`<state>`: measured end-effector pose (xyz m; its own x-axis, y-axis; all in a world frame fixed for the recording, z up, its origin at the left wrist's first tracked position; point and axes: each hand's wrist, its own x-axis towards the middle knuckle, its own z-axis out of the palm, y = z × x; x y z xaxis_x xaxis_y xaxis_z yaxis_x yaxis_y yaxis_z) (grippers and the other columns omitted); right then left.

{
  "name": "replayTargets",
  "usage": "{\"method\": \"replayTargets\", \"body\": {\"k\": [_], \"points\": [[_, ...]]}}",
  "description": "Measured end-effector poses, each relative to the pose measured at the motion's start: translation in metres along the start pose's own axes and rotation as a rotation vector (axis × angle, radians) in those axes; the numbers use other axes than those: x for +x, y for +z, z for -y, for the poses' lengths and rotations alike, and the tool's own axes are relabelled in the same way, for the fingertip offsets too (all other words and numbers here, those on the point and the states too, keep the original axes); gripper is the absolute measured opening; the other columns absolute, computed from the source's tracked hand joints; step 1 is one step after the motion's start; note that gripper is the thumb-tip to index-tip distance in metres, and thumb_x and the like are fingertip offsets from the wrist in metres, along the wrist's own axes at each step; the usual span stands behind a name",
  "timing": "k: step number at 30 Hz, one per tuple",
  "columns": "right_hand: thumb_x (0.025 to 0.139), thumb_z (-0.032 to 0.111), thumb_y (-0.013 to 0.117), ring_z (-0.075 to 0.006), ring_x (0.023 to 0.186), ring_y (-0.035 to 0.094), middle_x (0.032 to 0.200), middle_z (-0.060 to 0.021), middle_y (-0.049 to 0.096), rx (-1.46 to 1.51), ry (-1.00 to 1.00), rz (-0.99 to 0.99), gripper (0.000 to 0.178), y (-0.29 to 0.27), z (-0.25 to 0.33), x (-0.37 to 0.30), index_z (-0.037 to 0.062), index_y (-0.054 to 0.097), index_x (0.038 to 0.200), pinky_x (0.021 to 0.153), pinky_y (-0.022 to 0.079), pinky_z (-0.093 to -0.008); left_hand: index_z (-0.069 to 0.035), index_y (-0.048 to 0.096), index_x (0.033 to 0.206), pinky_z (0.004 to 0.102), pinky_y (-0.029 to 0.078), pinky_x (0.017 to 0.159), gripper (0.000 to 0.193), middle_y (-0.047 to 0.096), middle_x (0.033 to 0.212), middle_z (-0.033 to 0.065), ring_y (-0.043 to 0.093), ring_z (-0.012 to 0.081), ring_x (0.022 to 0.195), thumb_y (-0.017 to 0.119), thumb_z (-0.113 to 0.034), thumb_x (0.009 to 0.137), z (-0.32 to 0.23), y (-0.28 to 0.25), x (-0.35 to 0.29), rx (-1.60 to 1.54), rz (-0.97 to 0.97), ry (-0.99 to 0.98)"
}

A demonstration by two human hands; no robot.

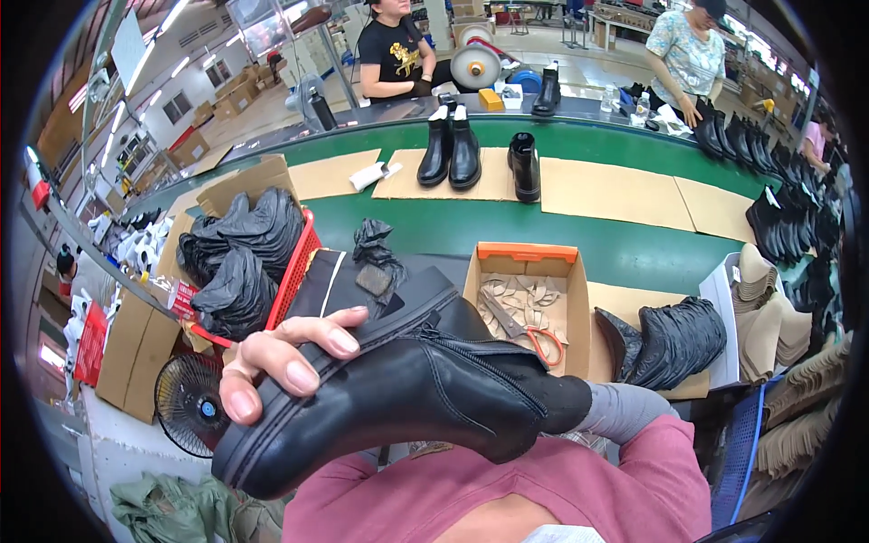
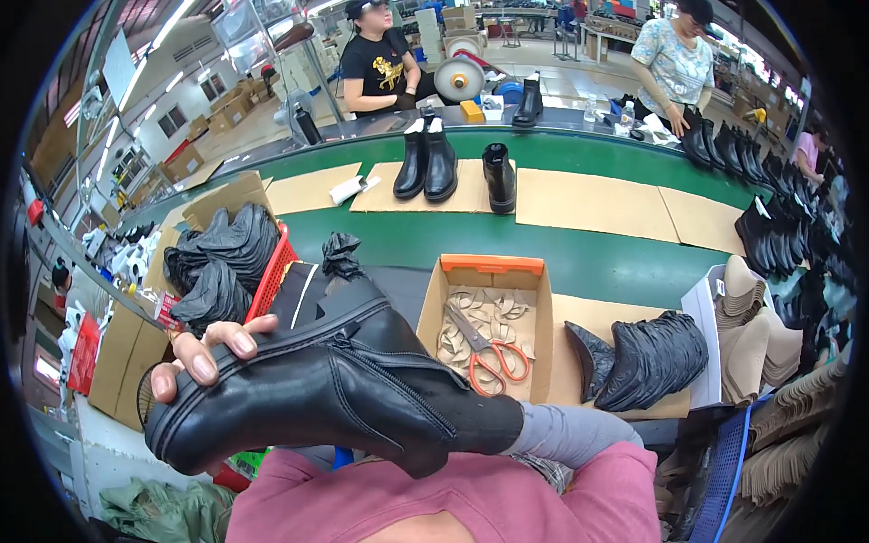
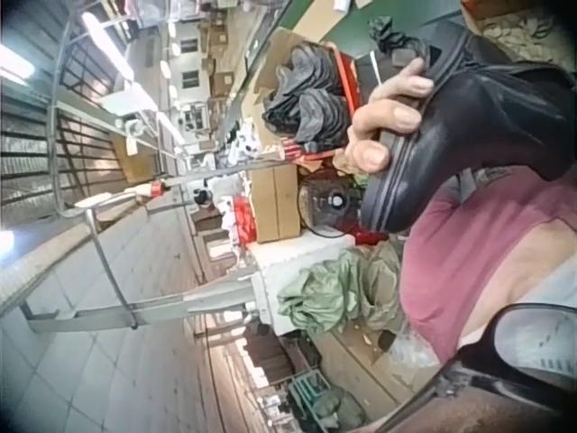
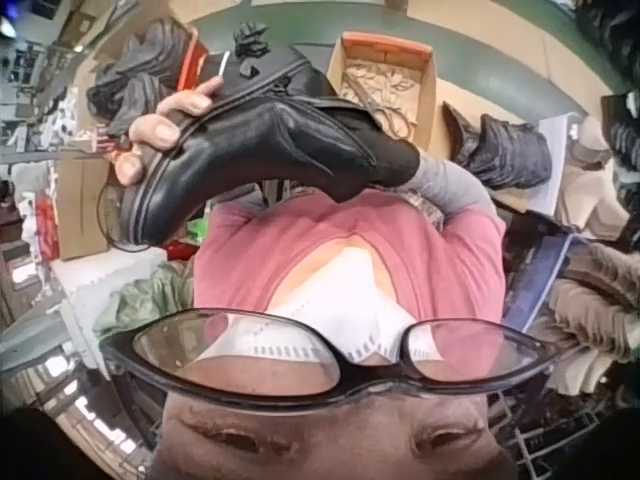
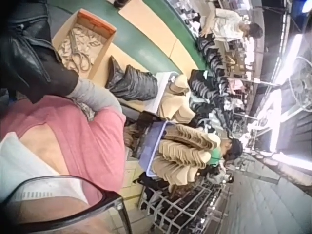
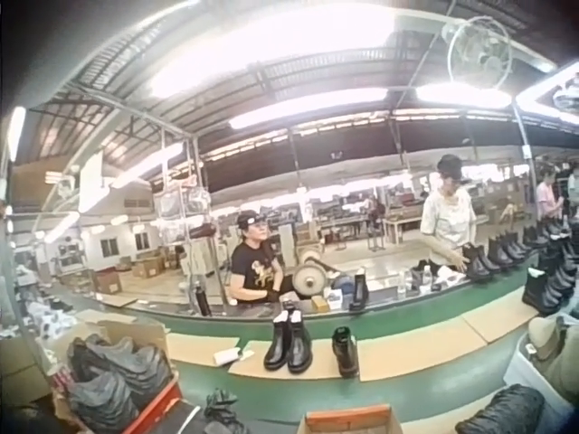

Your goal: Trimming excess material from leather shoe uppers with scissors and inspecting finished boots.

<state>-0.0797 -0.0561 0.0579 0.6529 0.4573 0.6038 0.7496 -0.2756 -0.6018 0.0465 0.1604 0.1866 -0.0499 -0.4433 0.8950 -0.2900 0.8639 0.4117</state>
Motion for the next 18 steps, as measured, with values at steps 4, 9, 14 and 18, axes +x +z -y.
{"method": "replayTargets", "body": {"k": [4,9,14,18], "points": [[0.071,0.016,0.081,-0.0194,0.116,0.056,0.127,-0.0083,0.058,0.431,0.251,-0.126,0.080,0.003,-0.007,-0.002,0.0021,0.042,0.140,0.104,0.041,-0.0302,-0.024,0.050,0.134,0.0744,0.030,0.100,0.045,0.053,0.122,0.0164,0.051,0.0499,0.109,0.063,-0.028,0.091,0.014,0.020,0.011,0.057,-0.096,0.051],[0.072,0.015,0.080,-0.0204,0.117,0.055,0.127,-0.0091,0.058,0.285,0.289,-0.305,0.078,-0.019,-0.007,-0.005,0.0021,0.042,0.139,0.105,0.040,-0.0309,-0.027,0.055,0.127,0.0724,0.037,0.093,0.036,0.054,0.108,0.0085,0.054,0.0405,0.099,0.059,-0.035,0.092,0.001,0.036,0.010,0.283,0.116,-0.014],[0.073,0.015,0.079,-0.0213,0.118,0.055,0.128,-0.0098,0.057,0.172,0.310,-0.395,0.076,-0.009,0.004,-0.007,0.0021,0.042,0.139,0.105,0.040,-0.0316,-0.029,0.045,0.138,0.0735,0.038,0.088,0.044,0.048,0.111,0.0125,0.049,0.0451,0.100,0.039,-0.040,0.096,0.003,0.037,0.018,0.279,0.165,0.013],[0.074,0.015,0.078,-0.0221,0.118,0.054,0.128,-0.0104,0.057,0.116,0.349,-0.427,0.075,-0.019,0.005,-0.009,0.0022,0.042,0.139,0.105,0.040,-0.0322,-0.024,0.053,0.129,0.0676,0.043,0.088,0.039,0.053,0.101,0.0110,0.055,0.0407,0.092,0.056,-0.036,0.093,0.040,0.058,0.021,0.103,-0.329,0.126]]}}
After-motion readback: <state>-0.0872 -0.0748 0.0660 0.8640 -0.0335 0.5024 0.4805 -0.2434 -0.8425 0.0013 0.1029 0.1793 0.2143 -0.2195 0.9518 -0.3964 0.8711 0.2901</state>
